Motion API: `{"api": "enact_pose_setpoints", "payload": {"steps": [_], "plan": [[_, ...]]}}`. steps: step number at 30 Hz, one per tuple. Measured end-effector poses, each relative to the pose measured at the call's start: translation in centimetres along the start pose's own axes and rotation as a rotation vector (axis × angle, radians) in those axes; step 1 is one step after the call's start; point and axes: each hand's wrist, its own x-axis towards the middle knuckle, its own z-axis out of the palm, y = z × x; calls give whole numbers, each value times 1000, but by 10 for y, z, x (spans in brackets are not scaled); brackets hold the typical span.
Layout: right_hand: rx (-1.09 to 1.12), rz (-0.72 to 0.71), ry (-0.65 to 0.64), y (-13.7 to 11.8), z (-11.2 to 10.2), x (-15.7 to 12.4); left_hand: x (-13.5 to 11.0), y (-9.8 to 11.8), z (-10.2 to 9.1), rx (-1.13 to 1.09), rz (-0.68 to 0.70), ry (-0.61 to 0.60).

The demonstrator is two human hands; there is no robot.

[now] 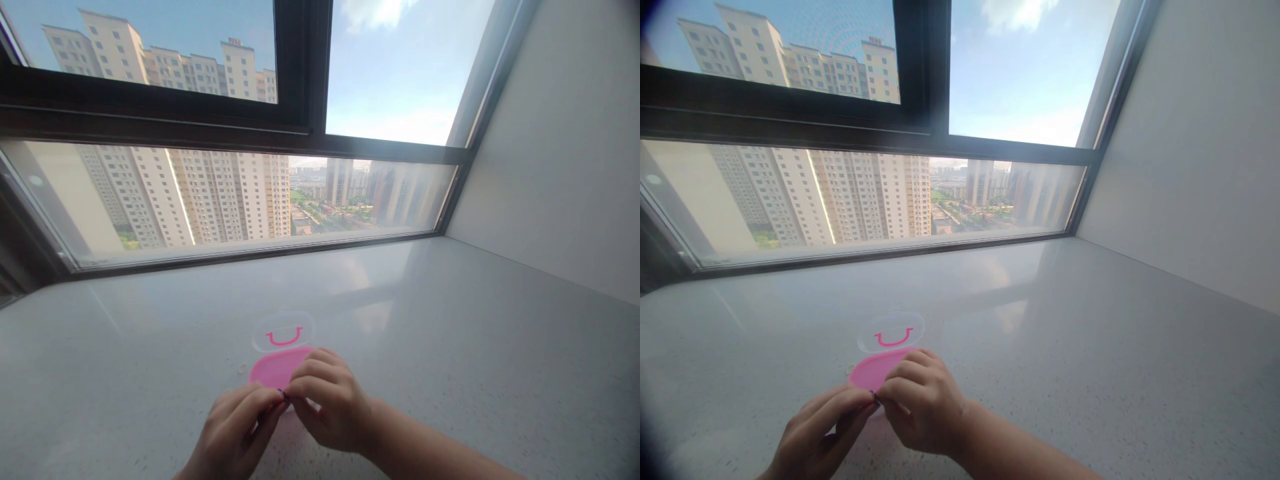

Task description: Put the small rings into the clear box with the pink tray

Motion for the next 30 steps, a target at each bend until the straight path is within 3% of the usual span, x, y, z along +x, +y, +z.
{"api": "enact_pose_setpoints", "payload": {"steps": [7,15,22,30], "plan": [[30,-2,29,-1,1,-2,0,2,1,21,21,58],[72,-12,51,1,5,-2,-4,-2,1,13,50,-6],[96,-57,-30,4,4,-3,-5,-1,3,25,44,-69],[53,-79,10,2,1,-1,-2,1,0,33,47,-14]]}}
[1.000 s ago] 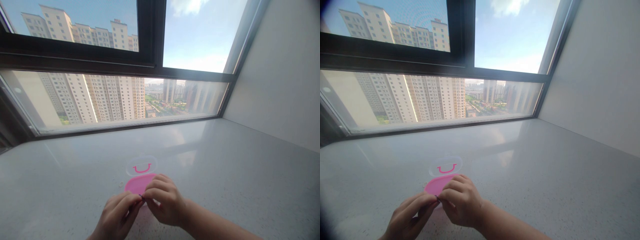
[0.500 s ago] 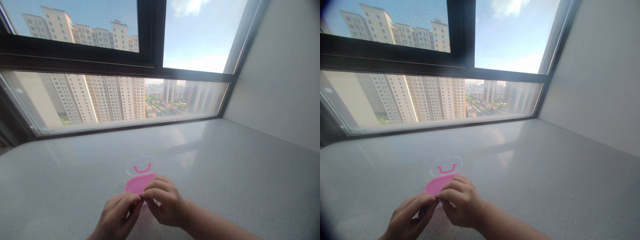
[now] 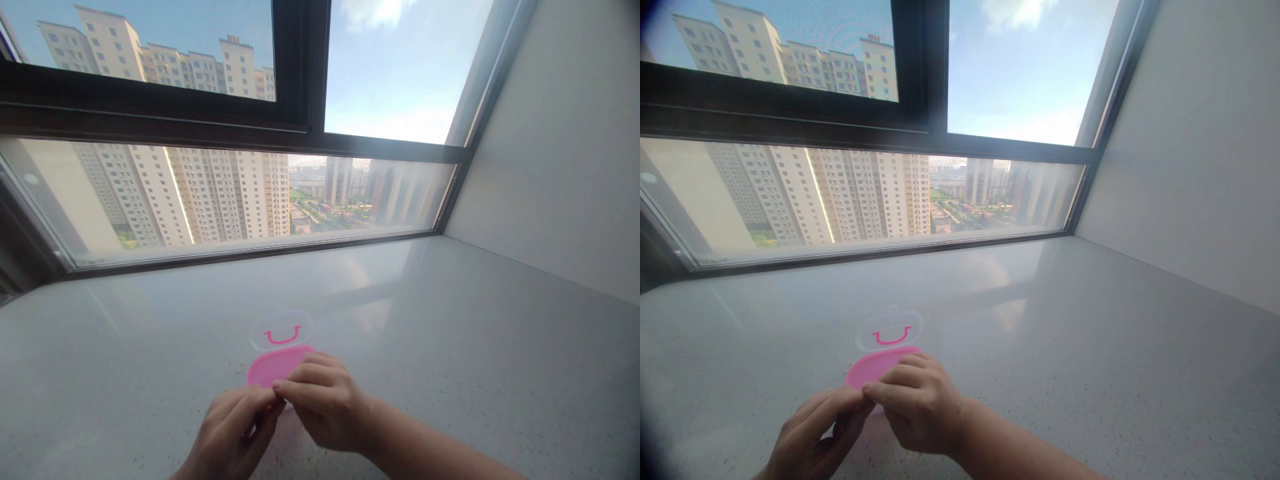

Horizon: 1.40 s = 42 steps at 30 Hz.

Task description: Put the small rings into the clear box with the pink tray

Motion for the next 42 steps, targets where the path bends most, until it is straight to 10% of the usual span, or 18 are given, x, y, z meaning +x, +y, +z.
{"api": "enact_pose_setpoints", "payload": {"steps": [42], "plan": [[-59,37,41,-7,4,3,-4,2,1,-48,-99,-3]]}}
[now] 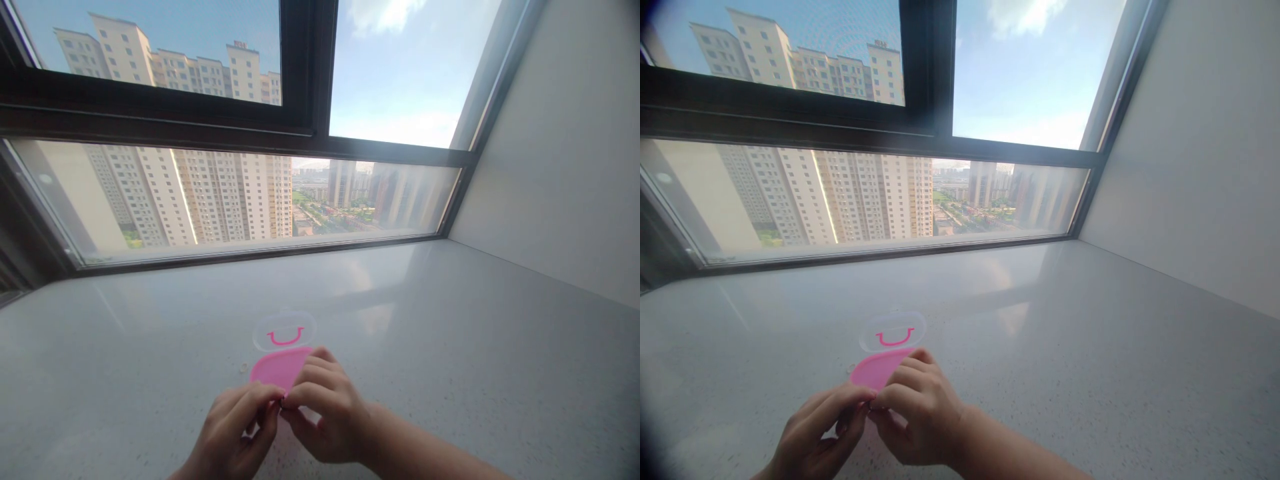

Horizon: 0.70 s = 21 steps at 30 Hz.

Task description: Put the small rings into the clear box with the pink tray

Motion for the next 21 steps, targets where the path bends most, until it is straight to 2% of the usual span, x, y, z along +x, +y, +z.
{"api": "enact_pose_setpoints", "payload": {"steps": [17,21], "plan": [[-7,-9,35,-2,1,0,-4,-4,2,35,9,23],[-12,47,128,4,-4,1,-1,-6,2,31,-45,68]]}}
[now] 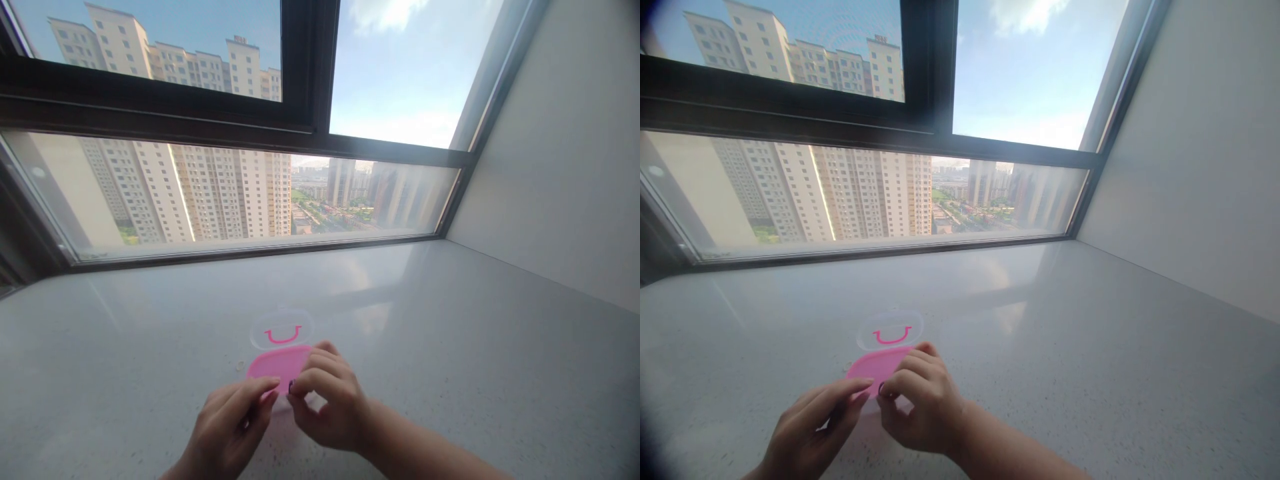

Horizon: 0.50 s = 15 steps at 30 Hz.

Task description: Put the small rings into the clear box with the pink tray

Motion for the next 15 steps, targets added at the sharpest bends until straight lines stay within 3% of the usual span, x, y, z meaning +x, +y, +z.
{"api": "enact_pose_setpoints", "payload": {"steps": [3,6,9,15], "plan": [[-9,175,147,12,-6,2,2,-1,0,-6,-85,23],[-44,344,215,24,-9,2,3,-3,-1,-30,-178,28],[-37,371,161,29,-8,1,4,-8,-3,-23,-281,45],[27,268,-73,21,-9,2,13,-21,-9,12,-490,111]]}}
